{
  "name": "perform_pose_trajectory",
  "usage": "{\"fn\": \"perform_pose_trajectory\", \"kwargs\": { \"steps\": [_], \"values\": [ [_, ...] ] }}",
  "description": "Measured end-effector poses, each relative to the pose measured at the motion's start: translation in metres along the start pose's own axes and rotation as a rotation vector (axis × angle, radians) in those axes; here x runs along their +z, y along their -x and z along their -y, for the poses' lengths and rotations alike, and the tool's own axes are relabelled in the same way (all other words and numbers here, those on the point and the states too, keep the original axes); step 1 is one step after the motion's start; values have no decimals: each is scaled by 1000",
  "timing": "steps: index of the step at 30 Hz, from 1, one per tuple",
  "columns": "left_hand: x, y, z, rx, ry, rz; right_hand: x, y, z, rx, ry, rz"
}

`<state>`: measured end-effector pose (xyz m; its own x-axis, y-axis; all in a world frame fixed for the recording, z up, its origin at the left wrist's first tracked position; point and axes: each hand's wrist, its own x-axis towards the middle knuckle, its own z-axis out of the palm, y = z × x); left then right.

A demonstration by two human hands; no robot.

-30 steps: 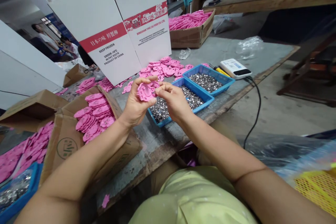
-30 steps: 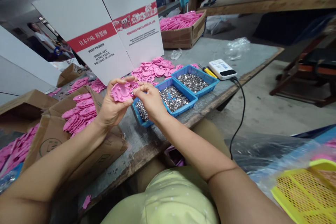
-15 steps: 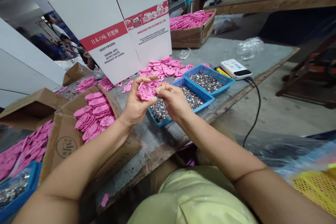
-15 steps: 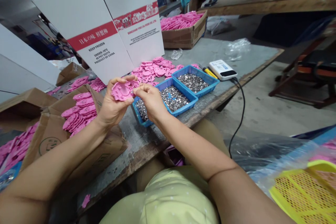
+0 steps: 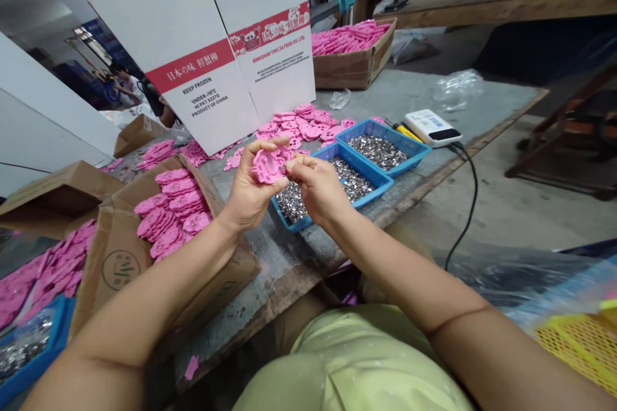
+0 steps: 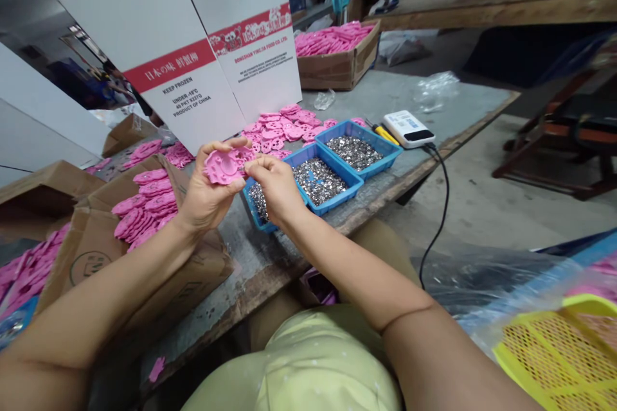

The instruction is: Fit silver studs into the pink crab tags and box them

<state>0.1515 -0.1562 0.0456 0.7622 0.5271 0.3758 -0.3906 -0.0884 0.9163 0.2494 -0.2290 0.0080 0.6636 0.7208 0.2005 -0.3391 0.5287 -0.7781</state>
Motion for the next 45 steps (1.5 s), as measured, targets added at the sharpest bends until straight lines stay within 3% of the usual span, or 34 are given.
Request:
{"fn": "perform_pose_trajectory", "kwargs": {
  "steps": [5,19,29,38,45],
  "values": [
    [2,0,-1,-19,17,-7,-2,1,-1,-71,98,4],
    [1,1,-1,31,-68,11,0,-1,-1,-25,65,-12],
    [-19,-9,17,180,-149,153,-1,-2,-2,-38,56,-25],
    [-12,-5,8,-15,46,85,-13,-8,-20,-187,217,-55],
    [0,-4,-6,-200,149,12,-12,-6,-13,-232,323,-74]
  ]
}}
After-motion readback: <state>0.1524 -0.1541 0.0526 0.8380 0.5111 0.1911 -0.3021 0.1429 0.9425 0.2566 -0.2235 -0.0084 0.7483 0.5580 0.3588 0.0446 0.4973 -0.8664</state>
